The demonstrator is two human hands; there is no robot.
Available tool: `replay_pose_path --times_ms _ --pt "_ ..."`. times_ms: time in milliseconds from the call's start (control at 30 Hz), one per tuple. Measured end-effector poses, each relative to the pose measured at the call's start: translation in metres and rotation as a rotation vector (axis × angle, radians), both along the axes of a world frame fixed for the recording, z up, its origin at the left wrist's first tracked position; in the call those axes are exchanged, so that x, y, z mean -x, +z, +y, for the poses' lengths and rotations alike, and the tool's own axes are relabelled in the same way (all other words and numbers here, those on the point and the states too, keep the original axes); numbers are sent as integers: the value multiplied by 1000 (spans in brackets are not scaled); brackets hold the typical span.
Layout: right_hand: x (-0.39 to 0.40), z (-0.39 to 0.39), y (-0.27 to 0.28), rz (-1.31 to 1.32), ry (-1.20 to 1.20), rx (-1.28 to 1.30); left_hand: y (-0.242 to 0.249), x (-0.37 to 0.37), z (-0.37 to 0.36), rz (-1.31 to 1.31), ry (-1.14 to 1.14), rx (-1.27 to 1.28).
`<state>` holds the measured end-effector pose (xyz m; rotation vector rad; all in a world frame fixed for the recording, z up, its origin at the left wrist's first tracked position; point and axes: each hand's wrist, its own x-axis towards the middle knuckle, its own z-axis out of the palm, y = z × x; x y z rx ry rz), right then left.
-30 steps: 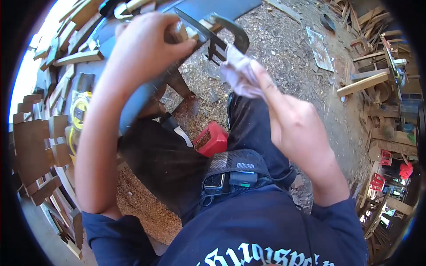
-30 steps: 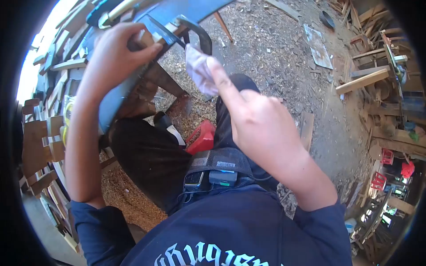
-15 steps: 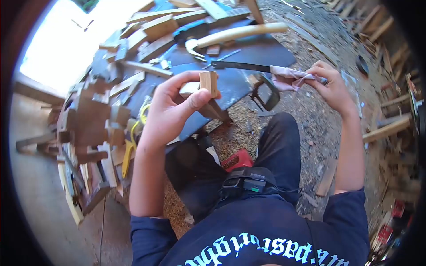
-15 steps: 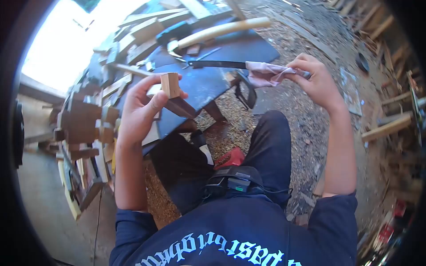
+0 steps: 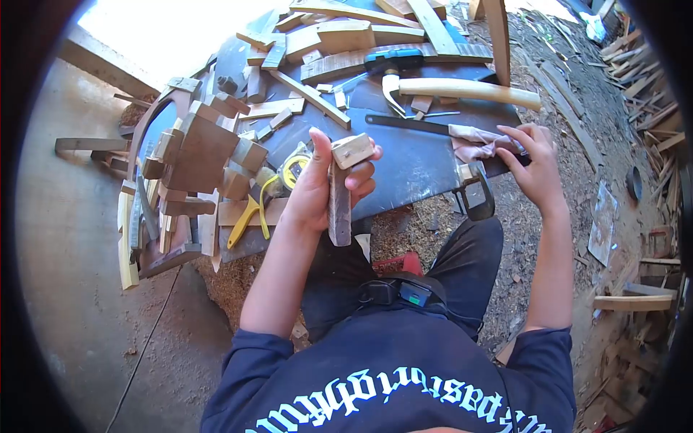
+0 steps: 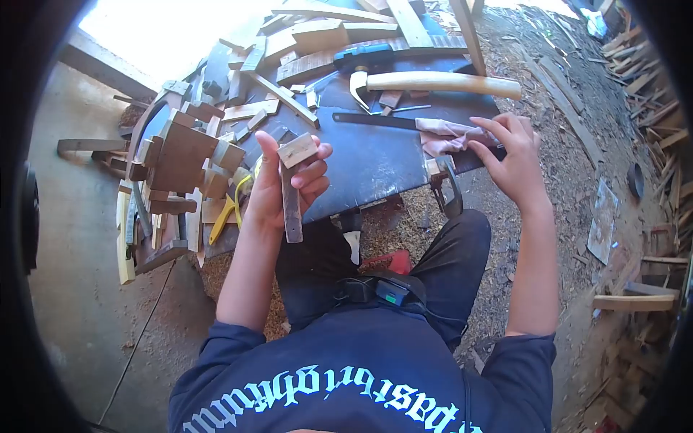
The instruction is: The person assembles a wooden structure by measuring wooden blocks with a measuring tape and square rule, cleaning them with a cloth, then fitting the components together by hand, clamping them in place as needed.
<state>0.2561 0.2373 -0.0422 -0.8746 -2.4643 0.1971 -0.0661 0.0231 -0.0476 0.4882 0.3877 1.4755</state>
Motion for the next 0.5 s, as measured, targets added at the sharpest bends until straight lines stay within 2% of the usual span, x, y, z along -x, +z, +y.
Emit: replay_pose_path --times_ms 33,133,233,300,433,500 --pt "-1 -2 4 -15 -28 4 4 -3 0 5 24 42" --pt "9 -8 17 44 -117 -198 3 -3 3 -7 -14 4" --pt "37 -25 44 215 17 -220 -4 -2 3 37 -9 -23" --pt "61 -41 62 312 151 -169 -2 -3 -4 163 31 27" --pt "101 -86 80 441 521 215 11 -16 -21 369 166 145" --pt "118 -103 81 432 639 264 28 -30 -29 463 248 213"
